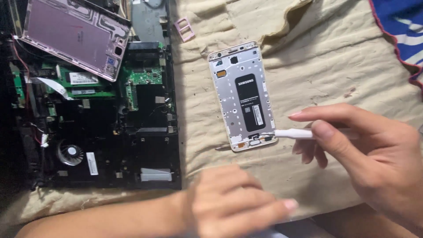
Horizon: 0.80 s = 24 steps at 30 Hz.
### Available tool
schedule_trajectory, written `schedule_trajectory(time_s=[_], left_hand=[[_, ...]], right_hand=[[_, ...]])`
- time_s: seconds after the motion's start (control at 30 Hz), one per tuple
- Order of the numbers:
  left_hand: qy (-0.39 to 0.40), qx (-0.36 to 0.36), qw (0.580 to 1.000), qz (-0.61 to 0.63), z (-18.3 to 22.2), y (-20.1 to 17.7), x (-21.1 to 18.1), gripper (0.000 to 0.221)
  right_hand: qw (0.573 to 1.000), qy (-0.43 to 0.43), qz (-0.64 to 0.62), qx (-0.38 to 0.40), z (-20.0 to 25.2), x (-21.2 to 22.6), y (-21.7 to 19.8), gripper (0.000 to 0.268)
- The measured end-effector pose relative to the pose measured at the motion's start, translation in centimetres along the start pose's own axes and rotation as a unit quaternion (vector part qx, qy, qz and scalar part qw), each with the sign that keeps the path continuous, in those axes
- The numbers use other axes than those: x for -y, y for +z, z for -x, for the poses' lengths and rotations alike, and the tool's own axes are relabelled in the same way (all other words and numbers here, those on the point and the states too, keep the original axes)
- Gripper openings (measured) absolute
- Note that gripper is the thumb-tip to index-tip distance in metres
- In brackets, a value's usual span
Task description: Disassembling or assembling a smartphone chassis using a precision screwdriver
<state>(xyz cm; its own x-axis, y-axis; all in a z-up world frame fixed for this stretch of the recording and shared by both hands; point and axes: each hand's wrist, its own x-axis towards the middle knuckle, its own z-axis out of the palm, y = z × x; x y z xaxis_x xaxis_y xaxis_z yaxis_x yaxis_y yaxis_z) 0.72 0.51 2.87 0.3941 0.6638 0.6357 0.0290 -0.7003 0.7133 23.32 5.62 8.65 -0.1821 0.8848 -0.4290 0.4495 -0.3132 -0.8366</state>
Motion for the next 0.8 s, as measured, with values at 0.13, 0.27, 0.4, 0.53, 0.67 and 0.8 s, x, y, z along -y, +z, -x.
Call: schedule_trajectory(time_s=[0.13,0.27,0.4,0.53,0.67,0.8], left_hand=[[-0.083,0.022,0.994,0.064,-1.0,-1.2,-1.9,0.017],[-0.060,0.008,0.987,-0.150,-2.6,-2.6,-0.6,0.027],[-0.085,0.033,0.961,-0.261,-2.8,-3.6,1.8,0.024],[-0.107,0.035,0.963,-0.246,-3.3,-4.3,2.7,0.025],[-0.116,0.012,0.975,-0.190,-4.0,-4.6,2.2,0.020],[-0.150,-0.034,0.985,-0.079,-3.8,-3.2,0.6,0.021]], right_hand=[[0.999,0.014,0.016,-0.025,-0.1,0.9,-0.1,0.030],[0.999,0.025,0.026,-0.038,-0.6,0.6,-0.6,0.030],[0.999,0.005,0.038,-0.035,-0.8,0.3,-1.1,0.030],[0.999,-0.009,0.040,-0.034,-0.6,-0.2,-1.5,0.031],[0.998,-0.023,0.043,-0.032,-0.6,0.1,-1.6,0.030],[0.998,-0.031,0.042,-0.033,-0.4,0.5,-1.5,0.030]])
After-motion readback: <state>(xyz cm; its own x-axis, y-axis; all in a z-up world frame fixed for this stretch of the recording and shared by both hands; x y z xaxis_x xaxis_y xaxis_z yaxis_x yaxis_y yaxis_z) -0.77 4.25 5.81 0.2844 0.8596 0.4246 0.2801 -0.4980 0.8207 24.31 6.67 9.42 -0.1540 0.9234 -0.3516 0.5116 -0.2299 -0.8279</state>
